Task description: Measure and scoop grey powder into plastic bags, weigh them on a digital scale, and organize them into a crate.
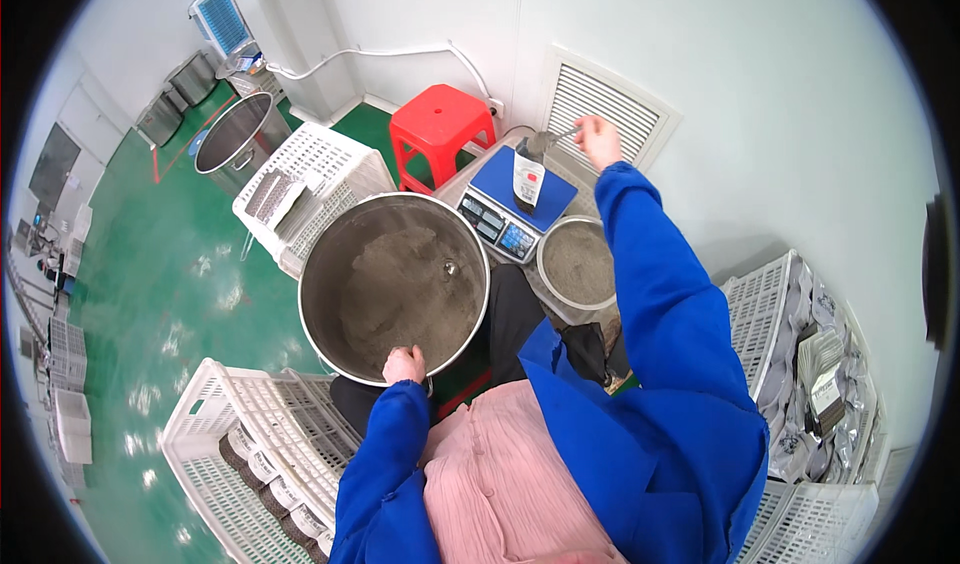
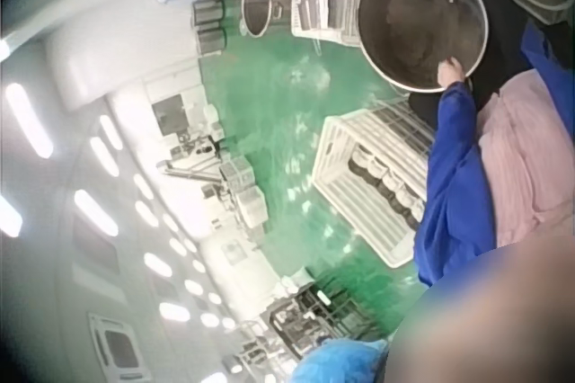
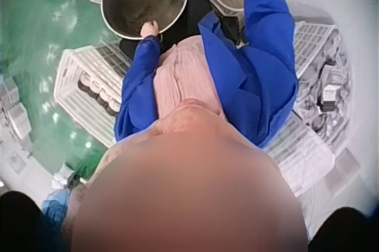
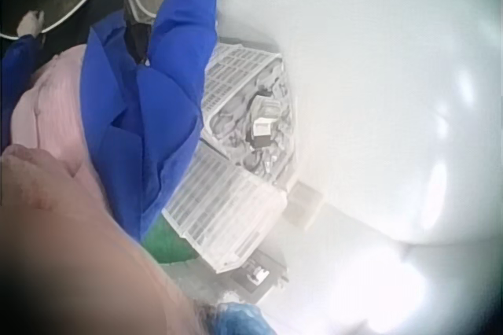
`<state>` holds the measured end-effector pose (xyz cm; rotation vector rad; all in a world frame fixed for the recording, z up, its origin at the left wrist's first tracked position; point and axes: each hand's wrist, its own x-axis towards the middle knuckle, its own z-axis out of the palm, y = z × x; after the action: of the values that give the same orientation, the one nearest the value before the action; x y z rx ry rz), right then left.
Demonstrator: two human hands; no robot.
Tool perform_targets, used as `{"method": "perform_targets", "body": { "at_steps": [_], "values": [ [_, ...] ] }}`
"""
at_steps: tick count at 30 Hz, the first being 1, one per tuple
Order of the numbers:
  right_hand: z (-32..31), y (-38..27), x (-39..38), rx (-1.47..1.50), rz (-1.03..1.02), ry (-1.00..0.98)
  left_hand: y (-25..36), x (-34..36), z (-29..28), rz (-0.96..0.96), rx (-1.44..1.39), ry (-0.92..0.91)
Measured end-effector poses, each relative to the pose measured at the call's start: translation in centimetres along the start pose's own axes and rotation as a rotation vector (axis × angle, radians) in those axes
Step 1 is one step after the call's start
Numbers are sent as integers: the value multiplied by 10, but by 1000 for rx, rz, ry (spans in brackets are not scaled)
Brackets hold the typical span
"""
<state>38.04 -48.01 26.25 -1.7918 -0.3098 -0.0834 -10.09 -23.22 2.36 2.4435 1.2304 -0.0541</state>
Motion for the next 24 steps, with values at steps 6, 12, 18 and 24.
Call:
{"method": "perform_targets", "body": {
  "at_steps": [6,12,18,24],
  "values": [
    [35,-48,-46,-822,-609,-125,-16,2,13,80,-61,182],
    [-30,-36,-100,-912,-492,-94,-9,15,3,91,48,-31],
    [-69,186,-190,-1186,-26,-484,-18,12,25,208,-21,367],
    [-39,121,-143,-1194,-57,-572,3,-4,-4,3,-146,211]
  ]
}}
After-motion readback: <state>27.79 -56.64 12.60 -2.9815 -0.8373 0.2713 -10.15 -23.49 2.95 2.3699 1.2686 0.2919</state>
